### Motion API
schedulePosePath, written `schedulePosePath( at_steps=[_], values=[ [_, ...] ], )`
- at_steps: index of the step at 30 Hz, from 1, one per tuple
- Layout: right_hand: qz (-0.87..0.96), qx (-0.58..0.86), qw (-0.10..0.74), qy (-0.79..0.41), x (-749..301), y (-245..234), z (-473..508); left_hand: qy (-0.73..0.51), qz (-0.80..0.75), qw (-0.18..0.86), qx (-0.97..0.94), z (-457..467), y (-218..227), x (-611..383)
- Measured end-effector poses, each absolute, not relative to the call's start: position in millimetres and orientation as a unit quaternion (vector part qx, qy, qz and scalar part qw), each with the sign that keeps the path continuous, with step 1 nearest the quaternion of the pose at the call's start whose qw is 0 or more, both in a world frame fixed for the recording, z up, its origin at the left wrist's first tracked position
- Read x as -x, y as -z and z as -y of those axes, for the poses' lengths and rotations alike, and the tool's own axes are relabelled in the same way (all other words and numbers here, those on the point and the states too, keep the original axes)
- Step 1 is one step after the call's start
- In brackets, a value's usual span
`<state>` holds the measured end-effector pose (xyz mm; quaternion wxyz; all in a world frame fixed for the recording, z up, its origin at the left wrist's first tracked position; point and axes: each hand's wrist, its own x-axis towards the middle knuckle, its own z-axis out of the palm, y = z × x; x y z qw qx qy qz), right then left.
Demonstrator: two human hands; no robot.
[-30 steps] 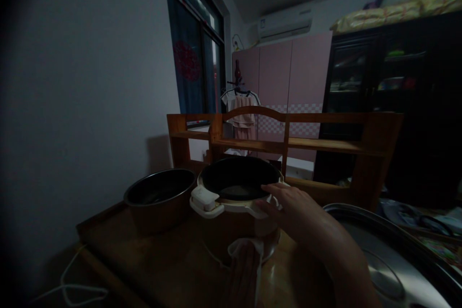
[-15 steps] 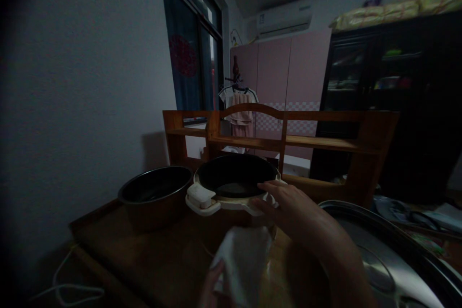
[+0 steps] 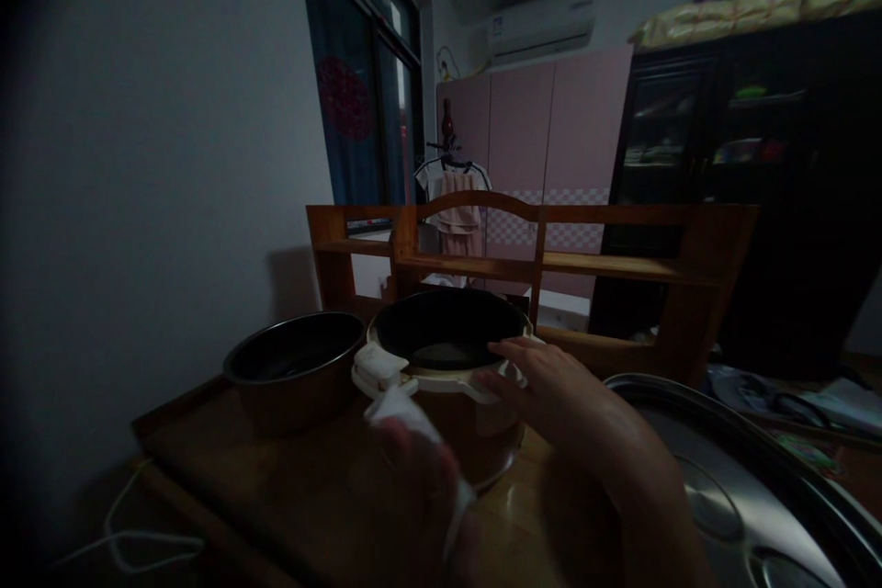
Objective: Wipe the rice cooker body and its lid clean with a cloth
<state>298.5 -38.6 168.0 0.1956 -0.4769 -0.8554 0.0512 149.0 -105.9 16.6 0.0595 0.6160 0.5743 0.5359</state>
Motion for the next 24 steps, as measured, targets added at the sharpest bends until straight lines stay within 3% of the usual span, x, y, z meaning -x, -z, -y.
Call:
schedulePosePath(
  at_steps=[4, 8, 17, 24],
  values=[
    [0.855, 0.477, 0.199, -0.046, -297.9, -168.0, 38.9, -0.41, -0.434, -0.062, -0.8, 81.9, -12.1, -140.7],
    [0.858, 0.469, 0.209, -0.039, -298.6, -167.9, 37.8, -0.315, -0.453, -0.179, -0.815, 70.0, -6.6, -138.6],
    [0.85, 0.484, 0.203, -0.043, -296.3, -171.4, 42.8, -0.378, -0.516, -0.16, -0.752, 74.2, 29.3, -156.5],
    [0.854, 0.475, 0.209, -0.032, -297.1, -169.8, 40.7, -0.385, -0.499, -0.186, -0.754, 72.5, 27.2, -162.4]
  ],
)
